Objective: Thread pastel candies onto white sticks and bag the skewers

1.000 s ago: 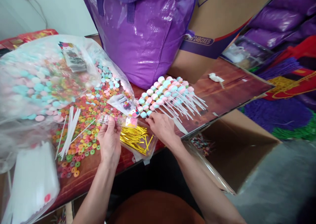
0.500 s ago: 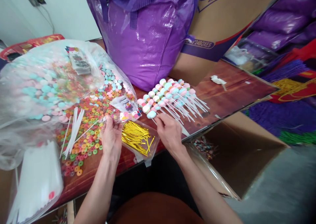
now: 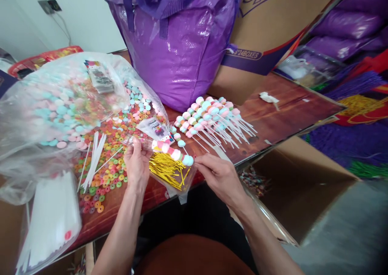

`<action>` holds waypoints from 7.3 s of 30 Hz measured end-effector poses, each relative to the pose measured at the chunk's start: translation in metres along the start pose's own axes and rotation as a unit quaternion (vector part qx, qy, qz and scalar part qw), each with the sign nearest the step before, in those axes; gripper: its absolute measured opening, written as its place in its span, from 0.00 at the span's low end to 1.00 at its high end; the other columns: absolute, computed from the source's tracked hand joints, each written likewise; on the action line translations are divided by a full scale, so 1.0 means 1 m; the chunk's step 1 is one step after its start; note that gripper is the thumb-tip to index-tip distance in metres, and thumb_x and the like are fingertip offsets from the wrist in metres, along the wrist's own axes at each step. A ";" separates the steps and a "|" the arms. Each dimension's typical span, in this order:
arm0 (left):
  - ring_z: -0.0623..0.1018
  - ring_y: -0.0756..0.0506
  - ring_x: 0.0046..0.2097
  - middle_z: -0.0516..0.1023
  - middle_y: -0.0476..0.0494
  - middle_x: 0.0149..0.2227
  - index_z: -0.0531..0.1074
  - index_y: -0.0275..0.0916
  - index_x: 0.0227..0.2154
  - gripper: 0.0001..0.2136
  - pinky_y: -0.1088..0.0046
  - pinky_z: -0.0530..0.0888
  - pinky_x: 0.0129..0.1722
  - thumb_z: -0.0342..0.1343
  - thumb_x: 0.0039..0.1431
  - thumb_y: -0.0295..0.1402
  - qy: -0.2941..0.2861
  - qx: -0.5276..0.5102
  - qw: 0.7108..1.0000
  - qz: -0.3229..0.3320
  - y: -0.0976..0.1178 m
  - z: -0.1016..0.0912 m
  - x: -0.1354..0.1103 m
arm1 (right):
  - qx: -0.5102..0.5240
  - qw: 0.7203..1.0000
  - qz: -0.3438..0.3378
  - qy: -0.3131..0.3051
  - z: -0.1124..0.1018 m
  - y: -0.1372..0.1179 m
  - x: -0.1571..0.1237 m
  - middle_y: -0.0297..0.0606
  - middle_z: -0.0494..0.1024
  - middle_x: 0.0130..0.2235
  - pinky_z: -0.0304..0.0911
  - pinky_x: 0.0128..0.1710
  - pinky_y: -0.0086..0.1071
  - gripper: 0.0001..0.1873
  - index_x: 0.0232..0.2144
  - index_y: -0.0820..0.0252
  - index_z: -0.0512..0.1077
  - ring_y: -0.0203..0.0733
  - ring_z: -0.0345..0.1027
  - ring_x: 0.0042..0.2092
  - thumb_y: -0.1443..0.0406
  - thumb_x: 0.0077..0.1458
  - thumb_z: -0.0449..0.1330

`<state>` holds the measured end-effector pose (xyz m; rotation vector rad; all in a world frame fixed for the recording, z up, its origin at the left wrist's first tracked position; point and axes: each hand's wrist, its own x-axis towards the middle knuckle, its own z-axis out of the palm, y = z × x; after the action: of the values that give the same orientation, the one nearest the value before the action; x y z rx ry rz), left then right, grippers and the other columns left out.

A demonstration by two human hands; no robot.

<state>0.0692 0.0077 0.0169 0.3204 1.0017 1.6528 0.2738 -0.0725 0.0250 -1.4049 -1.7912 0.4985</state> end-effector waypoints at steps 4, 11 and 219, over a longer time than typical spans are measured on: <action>0.76 0.53 0.29 0.78 0.53 0.27 0.73 0.37 0.29 0.16 0.77 0.74 0.34 0.72 0.44 0.41 -0.065 0.045 0.996 0.042 -0.005 -0.003 -0.002 | 0.053 0.998 0.003 -0.028 0.004 -0.002 0.001 0.34 0.77 0.31 0.62 0.35 0.29 0.09 0.33 0.58 0.76 0.36 0.71 0.32 0.67 0.63 0.57; 0.77 0.52 0.30 0.78 0.52 0.28 0.71 0.38 0.30 0.15 0.77 0.74 0.34 0.68 0.49 0.43 -0.055 0.053 0.995 0.071 -0.017 0.000 -0.014 | 0.077 0.997 0.020 0.019 0.036 -0.013 0.002 0.34 0.76 0.30 0.61 0.35 0.28 0.10 0.30 0.60 0.74 0.36 0.69 0.32 0.70 0.62 0.56; 0.77 0.44 0.38 0.79 0.43 0.32 0.81 0.41 0.25 0.07 0.68 0.71 0.41 0.61 0.58 0.32 -0.407 0.378 0.831 0.012 -0.041 0.034 -0.098 | 0.343 0.864 0.313 0.196 0.006 -0.024 -0.063 0.33 0.74 0.26 0.61 0.26 0.28 0.10 0.34 0.58 0.81 0.33 0.63 0.26 0.58 0.52 0.69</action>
<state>0.1531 -0.0642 0.0346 1.4366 0.9117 0.8726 0.2586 -0.1380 0.0166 -1.3923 -0.6743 0.9865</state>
